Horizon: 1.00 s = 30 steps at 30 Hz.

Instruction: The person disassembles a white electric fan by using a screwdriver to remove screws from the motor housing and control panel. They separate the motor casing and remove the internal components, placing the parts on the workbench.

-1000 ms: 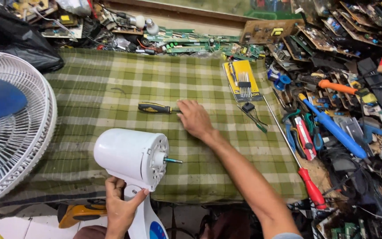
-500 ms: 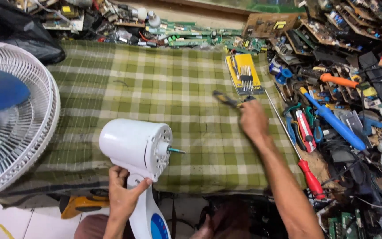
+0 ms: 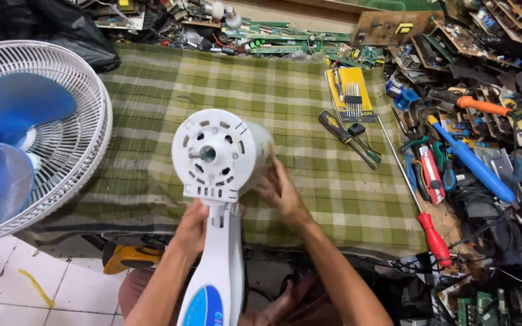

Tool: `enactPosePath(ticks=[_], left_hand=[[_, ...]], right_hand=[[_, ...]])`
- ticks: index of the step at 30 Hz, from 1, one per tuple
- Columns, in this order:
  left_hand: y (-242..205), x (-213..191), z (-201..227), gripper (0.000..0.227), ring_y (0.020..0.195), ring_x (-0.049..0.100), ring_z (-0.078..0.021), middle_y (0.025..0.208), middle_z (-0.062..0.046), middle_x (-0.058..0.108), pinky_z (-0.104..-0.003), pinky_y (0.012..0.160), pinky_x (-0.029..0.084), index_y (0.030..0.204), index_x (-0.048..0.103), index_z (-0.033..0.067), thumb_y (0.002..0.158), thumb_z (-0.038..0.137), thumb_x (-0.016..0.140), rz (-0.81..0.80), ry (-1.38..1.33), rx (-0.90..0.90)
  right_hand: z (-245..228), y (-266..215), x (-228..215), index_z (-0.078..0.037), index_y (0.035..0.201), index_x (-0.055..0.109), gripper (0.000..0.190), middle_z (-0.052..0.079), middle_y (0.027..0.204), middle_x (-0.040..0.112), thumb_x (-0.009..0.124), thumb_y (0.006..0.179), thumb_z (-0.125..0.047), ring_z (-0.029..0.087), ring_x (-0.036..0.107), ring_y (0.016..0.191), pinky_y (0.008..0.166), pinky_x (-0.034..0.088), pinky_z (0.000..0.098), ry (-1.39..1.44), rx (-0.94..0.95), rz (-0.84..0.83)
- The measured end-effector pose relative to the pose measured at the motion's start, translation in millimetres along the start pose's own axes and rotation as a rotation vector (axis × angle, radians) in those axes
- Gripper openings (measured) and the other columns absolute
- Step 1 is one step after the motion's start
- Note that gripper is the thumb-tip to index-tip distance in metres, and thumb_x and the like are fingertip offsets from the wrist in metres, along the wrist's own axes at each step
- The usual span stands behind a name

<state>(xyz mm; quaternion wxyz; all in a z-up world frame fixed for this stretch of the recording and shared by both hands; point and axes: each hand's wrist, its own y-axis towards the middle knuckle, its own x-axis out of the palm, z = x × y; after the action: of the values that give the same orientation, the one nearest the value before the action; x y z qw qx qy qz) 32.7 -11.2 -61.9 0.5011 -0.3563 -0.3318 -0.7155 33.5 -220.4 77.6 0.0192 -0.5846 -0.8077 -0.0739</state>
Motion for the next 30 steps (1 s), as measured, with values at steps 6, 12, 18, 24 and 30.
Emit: enactPosePath(ticks=[6, 12, 18, 24, 30], left_hand=[[30.2, -2.1, -33.8, 0.048, 0.097, 0.075, -0.0339, 0.109, -0.022, 0.075, -0.053, 0.088, 0.059, 0.132, 0.062, 0.0029, 0.088, 0.020, 0.062, -0.188, -0.265, -0.167], [18.9, 66.3, -0.2, 0.042, 0.097, 0.075, -0.0252, 0.111, -0.013, 0.075, -0.044, 0.088, 0.061, 0.130, 0.066, 0.0056, 0.098, 0.031, 0.058, 0.012, 0.016, -0.243], [18.0, 72.1, 5.3, 0.042, 0.095, 0.070, -0.0122, 0.111, -0.002, 0.071, -0.032, 0.089, 0.060, 0.133, 0.060, 0.0066, 0.098, 0.030, 0.063, 0.103, 0.246, -0.254], [16.1, 67.8, -5.2, 0.079, 0.132, 0.056, -0.0276, 0.147, -0.021, 0.053, -0.046, 0.112, 0.045, 0.159, 0.025, -0.0033, 0.099, 0.031, 0.064, 0.120, 0.291, -0.262], [-10.6, 115.7, 69.8, 0.085, 0.132, 0.055, -0.0494, 0.139, -0.043, 0.053, -0.059, 0.105, 0.049, 0.151, 0.029, -0.0176, 0.092, 0.024, 0.074, 0.099, 0.887, -0.328]], right_hand=[[70.7, 38.9, -23.8, -0.011, 0.146, 0.046, 0.068, 0.016, 0.128, 0.066, 0.074, 0.087, -0.032, 0.033, 0.067, 0.114, 0.101, 0.056, 0.0565, 0.675, -0.079, 0.098], [28.6, 38.1, -23.6, -0.014, 0.126, 0.063, 0.044, 0.006, 0.112, 0.074, 0.077, 0.085, -0.018, 0.020, 0.070, 0.101, 0.096, 0.059, 0.0395, 0.509, -0.187, 0.366], [28.1, 37.6, -40.5, -0.013, 0.126, 0.058, 0.060, 0.003, 0.107, 0.066, 0.087, 0.074, -0.018, 0.015, 0.063, 0.101, 0.090, 0.056, 0.0340, 0.140, -0.192, 0.340], [29.4, 56.2, -53.1, -0.011, 0.128, 0.058, 0.061, 0.002, 0.102, 0.066, 0.088, 0.077, -0.024, 0.012, 0.064, 0.094, 0.080, 0.057, 0.0290, -0.001, -0.100, 0.257], [38.8, 67.6, -71.7, -0.014, 0.125, 0.065, 0.064, 0.000, 0.097, 0.065, 0.091, 0.074, -0.041, 0.011, 0.061, 0.086, 0.064, 0.057, 0.0265, -0.156, 0.014, 0.216]])
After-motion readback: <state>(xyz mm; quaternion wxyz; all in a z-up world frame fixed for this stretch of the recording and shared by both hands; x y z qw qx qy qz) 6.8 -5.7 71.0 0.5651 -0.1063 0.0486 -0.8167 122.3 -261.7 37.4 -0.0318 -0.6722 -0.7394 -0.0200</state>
